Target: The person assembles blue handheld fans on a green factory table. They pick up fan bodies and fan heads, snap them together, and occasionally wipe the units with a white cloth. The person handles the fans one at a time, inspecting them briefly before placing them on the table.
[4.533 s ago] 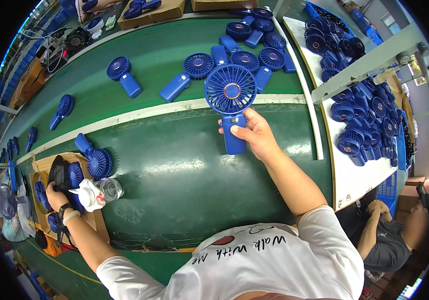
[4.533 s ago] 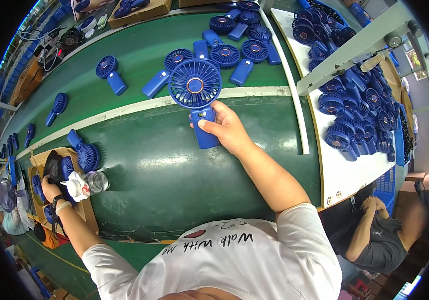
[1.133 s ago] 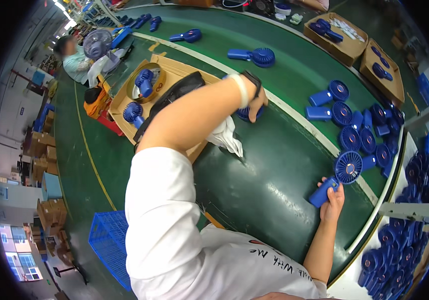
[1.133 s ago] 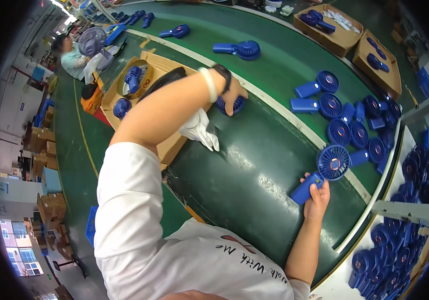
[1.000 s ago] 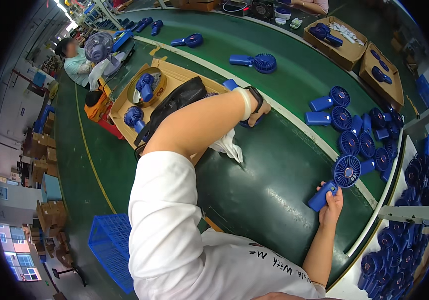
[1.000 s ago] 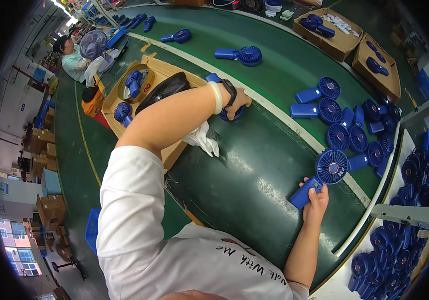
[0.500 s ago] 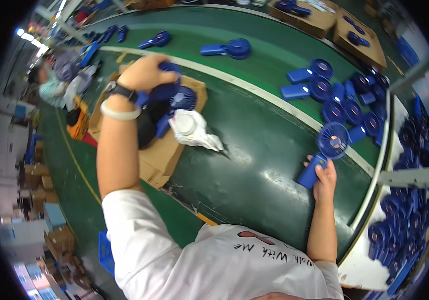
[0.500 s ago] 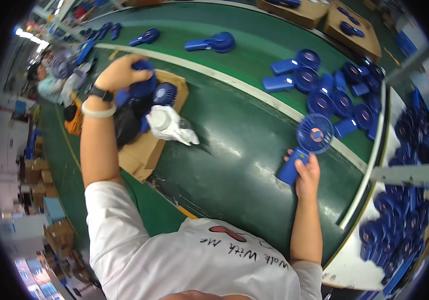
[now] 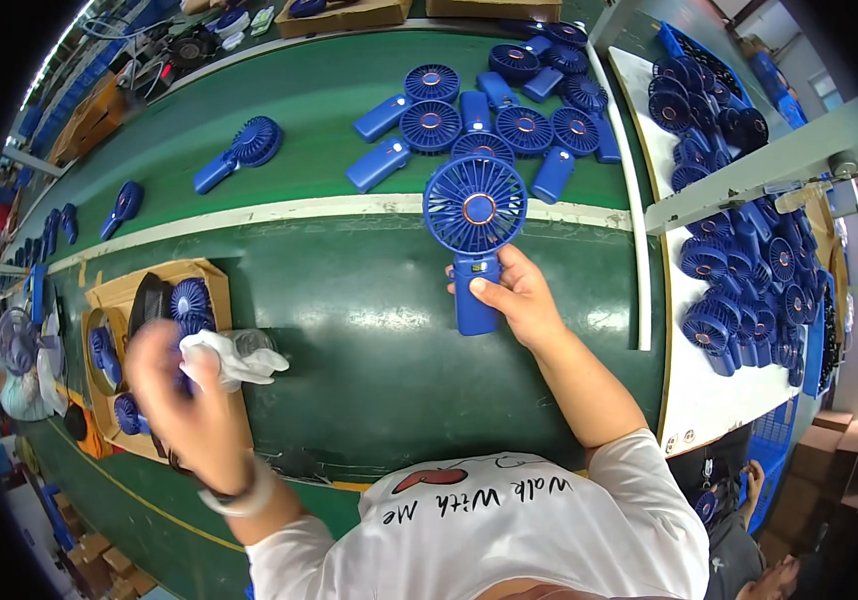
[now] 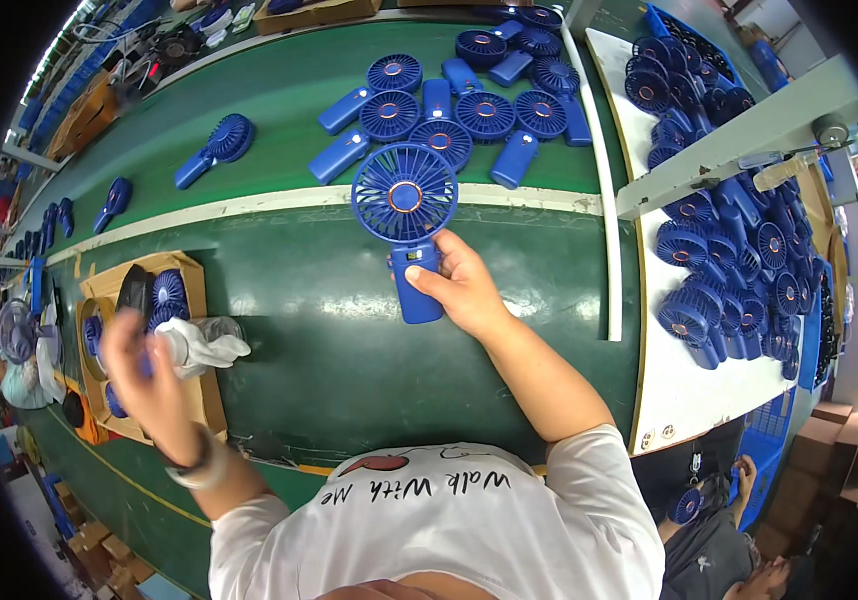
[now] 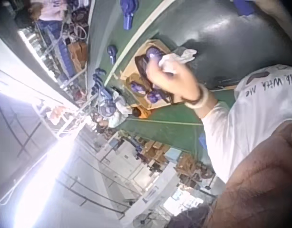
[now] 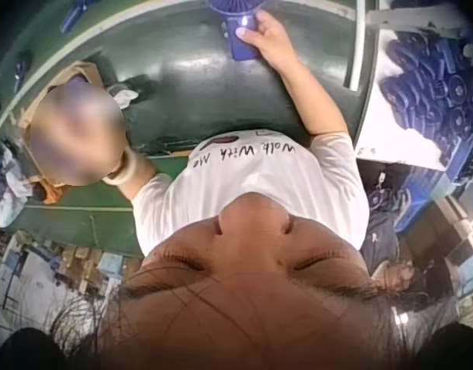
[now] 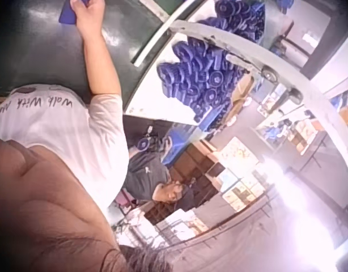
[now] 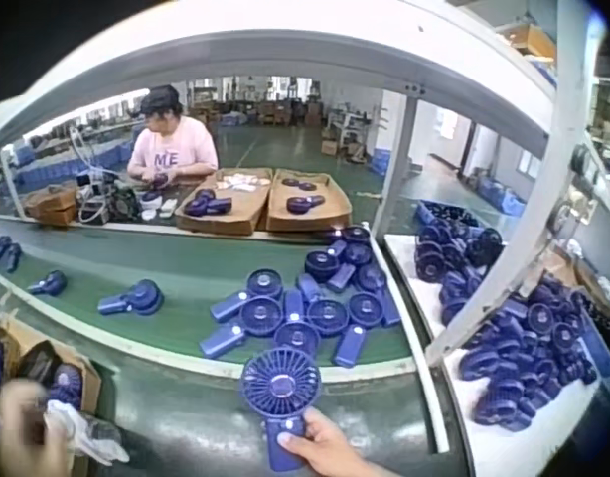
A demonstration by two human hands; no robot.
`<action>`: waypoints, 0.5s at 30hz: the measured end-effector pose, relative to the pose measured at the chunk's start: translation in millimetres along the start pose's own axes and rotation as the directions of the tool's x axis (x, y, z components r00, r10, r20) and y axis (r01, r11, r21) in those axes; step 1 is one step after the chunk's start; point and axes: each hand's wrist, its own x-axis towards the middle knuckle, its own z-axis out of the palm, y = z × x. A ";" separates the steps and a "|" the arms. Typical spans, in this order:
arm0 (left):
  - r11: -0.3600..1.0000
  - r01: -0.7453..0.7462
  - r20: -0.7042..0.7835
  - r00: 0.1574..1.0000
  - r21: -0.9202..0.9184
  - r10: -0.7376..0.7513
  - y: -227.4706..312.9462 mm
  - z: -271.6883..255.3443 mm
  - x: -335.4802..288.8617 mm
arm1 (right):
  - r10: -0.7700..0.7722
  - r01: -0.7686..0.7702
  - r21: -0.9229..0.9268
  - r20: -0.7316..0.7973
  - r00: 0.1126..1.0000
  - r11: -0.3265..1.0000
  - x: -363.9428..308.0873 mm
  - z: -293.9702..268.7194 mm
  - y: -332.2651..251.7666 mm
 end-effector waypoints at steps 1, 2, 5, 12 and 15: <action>0.976 -0.094 0.202 0.970 -0.197 0.134 17.7 18.5 -16.7 | 0.007 -0.006 0.007 -0.011 1.000 1.000 1.7 1.3 2.2; 0.967 0.036 0.354 0.934 -0.251 0.057 29.7 44.7 -39.8 | 0.026 -0.026 0.032 0.009 1.000 0.999 3.9 4.0 3.8; 0.745 0.434 0.706 0.704 -0.508 0.071 34.4 133.3 -80.2 | 0.049 -0.051 0.089 0.026 0.998 0.995 8.9 11.0 12.8; 0.130 0.795 0.804 0.594 -0.592 0.032 33.6 207.7 -62.9 | -0.270 0.317 -0.564 0.168 0.948 0.762 41.7 -33.7 -26.0; 0.013 0.777 0.773 0.627 -0.629 -0.094 21.9 223.4 -60.8 | -0.376 0.237 -0.902 0.093 0.922 0.359 79.3 -44.5 -26.0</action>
